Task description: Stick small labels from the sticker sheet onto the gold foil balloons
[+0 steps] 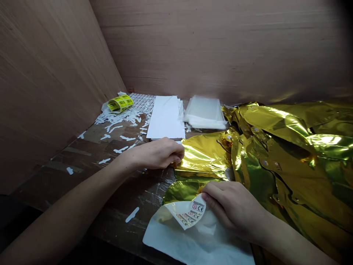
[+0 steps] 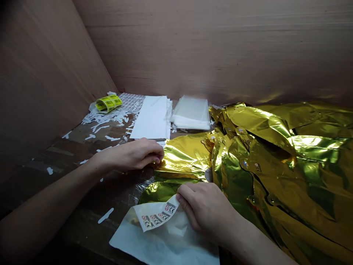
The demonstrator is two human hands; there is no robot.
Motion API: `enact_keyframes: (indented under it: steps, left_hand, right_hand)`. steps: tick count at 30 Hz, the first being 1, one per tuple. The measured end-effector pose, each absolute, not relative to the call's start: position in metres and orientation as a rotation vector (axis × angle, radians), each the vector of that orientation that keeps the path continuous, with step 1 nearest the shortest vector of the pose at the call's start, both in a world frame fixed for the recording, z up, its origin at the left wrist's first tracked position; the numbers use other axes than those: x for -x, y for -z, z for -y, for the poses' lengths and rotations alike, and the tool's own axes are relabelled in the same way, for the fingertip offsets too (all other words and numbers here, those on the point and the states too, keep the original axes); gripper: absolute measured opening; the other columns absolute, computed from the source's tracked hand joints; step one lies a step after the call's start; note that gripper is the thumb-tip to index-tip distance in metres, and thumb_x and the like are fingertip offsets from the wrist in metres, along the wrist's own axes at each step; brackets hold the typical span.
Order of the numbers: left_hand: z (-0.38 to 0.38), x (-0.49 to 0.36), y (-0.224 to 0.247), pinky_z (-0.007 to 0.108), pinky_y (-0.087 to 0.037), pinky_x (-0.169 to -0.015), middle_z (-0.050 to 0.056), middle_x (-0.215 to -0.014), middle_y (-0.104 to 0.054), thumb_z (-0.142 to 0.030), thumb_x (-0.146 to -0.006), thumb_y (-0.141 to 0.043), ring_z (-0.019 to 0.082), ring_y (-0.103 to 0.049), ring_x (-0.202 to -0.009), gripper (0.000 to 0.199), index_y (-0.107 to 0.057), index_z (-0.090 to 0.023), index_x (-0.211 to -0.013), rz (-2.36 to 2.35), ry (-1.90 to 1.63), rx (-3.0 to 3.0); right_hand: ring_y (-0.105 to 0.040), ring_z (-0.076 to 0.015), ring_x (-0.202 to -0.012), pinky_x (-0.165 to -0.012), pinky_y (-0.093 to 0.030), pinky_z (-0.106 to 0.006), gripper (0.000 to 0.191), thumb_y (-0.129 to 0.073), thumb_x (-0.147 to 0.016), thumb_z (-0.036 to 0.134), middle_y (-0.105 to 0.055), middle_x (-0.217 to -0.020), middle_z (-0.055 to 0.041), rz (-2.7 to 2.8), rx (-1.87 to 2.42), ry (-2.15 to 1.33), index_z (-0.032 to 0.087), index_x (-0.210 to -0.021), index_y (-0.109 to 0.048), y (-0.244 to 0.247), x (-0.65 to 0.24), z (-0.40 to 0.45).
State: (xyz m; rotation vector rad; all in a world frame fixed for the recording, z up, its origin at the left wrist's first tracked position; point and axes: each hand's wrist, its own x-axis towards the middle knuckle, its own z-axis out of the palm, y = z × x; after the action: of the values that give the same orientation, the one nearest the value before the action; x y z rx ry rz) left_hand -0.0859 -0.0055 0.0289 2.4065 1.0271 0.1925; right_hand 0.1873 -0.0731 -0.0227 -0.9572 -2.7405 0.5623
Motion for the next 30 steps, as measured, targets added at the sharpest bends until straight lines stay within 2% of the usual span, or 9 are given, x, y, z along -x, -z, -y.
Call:
enact_keyframes:
  steps: [8, 15, 30]
  left_hand:
    - [0.0038, 0.0867, -0.0238, 0.025, -0.04, -0.067, 0.002, -0.082, -0.07, -0.01, -0.091, -0.053, 0.013, -0.062, -0.073, 0.016, -0.066, -0.016, -0.085, -1.004, -0.216, -2.41]
    - [0.0043, 0.0845, -0.023, 0.026, -0.042, -0.075, 0.003, -0.083, -0.071, -0.009, -0.092, -0.054, 0.015, -0.064, -0.079, 0.019, -0.07, -0.016, -0.086, -0.966, -0.27, -2.444]
    - [0.0051, 0.0833, -0.0225, 0.024, -0.045, -0.075, 0.003, -0.084, -0.073, -0.006, -0.089, -0.056, 0.013, -0.064, -0.076, 0.019, -0.071, -0.015, -0.086, -0.945, -0.248, -2.451]
  right_hand:
    - [-0.054, -0.0154, -0.068, -0.063, -0.031, -0.031, 0.031, -0.035, -0.106, 0.029, -0.063, -0.076, -0.002, 2.741, 0.962, -0.559, 0.02, -0.087, -0.057, 0.0217, -0.1875, 0.0727]
    - [-0.056, -0.0157, -0.069, -0.064, -0.032, -0.031, 0.031, -0.035, -0.106, 0.03, -0.064, -0.078, -0.0024, 2.734, 0.968, -0.583, 0.02, -0.089, -0.059, 0.0222, -0.1867, 0.072]
    - [-0.057, -0.017, -0.069, -0.063, -0.031, -0.032, 0.031, -0.035, -0.106, 0.032, -0.064, -0.078, -0.0022, 2.753, 0.986, -0.575, 0.021, -0.088, -0.059, 0.0251, -0.1886, 0.0727]
